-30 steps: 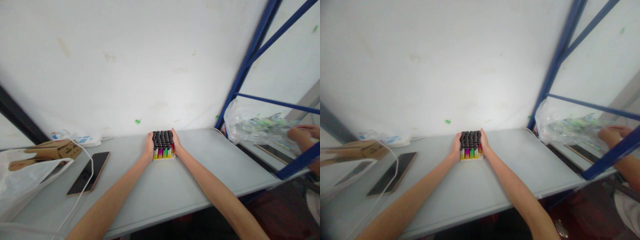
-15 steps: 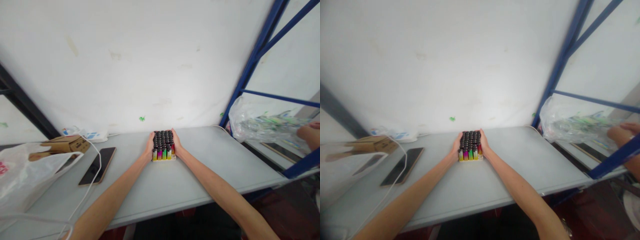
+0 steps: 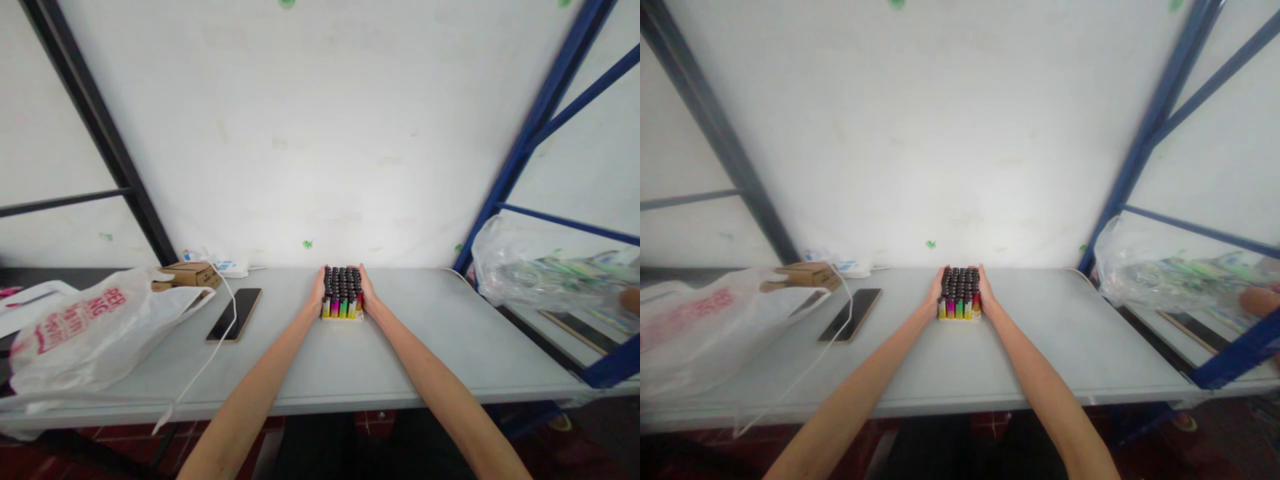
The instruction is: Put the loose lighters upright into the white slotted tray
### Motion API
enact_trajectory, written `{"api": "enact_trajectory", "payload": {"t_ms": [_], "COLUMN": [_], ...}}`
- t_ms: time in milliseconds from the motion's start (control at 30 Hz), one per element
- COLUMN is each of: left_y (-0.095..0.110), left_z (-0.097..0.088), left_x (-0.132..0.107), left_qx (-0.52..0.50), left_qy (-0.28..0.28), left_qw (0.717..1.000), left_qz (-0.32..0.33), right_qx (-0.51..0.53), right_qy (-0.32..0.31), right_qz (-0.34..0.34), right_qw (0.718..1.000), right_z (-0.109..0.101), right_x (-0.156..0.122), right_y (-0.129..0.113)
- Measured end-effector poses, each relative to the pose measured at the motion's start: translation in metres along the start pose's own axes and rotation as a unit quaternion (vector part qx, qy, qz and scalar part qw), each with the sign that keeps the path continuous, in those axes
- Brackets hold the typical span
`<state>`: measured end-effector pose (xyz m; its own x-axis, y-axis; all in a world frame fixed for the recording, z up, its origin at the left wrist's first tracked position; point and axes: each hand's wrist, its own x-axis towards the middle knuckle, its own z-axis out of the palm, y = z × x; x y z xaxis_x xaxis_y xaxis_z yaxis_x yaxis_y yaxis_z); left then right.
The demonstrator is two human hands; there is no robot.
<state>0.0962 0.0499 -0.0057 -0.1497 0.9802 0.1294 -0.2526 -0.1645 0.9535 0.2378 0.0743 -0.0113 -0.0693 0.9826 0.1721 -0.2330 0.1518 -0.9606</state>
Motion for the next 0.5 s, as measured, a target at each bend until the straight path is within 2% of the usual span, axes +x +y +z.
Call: {"api": "enact_trajectory", "payload": {"t_ms": [67, 100, 200, 233, 267, 333, 367, 433, 500], "left_y": [0.016, 0.026, 0.055, 0.062, 0.067, 0.074, 0.075, 0.079, 0.085], "left_z": [-0.013, -0.026, -0.081, -0.102, -0.123, -0.157, -0.169, -0.182, -0.185], "left_x": [-0.004, -0.008, -0.029, -0.041, -0.054, -0.082, -0.094, -0.111, -0.113], "left_qx": [0.058, 0.089, 0.199, 0.345, 0.478, 0.655, 0.706, 0.765, 0.794], "left_qy": [0.061, 0.085, 0.131, 0.145, 0.151, 0.146, 0.149, 0.146, 0.114], "left_qw": [0.996, 0.991, 0.966, 0.918, 0.852, 0.731, 0.687, 0.627, 0.597], "left_qz": [0.034, 0.051, 0.102, 0.134, 0.153, 0.123, 0.087, 0.025, 0.011], "right_qx": [-0.133, -0.205, -0.296, -0.317, -0.335, -0.368, -0.382, -0.406, -0.426], "right_qy": [0.03, 0.057, 0.098, 0.103, 0.107, 0.115, 0.12, 0.128, 0.129], "right_qz": [-0.066, -0.099, -0.133, -0.137, -0.138, -0.136, -0.134, -0.132, -0.133], "right_qw": [0.988, 0.972, 0.941, 0.933, 0.926, 0.913, 0.907, 0.895, 0.885], "right_z": [-0.014, -0.025, -0.061, -0.073, -0.083, -0.098, -0.102, -0.105, -0.105], "right_x": [0.004, 0.005, 0.004, 0.003, 0.002, 0.0, -0.001, -0.002, -0.002], "right_y": [0.0, 0.0, -0.001, -0.001, 0.0, 0.002, 0.003, 0.005, 0.008]}}
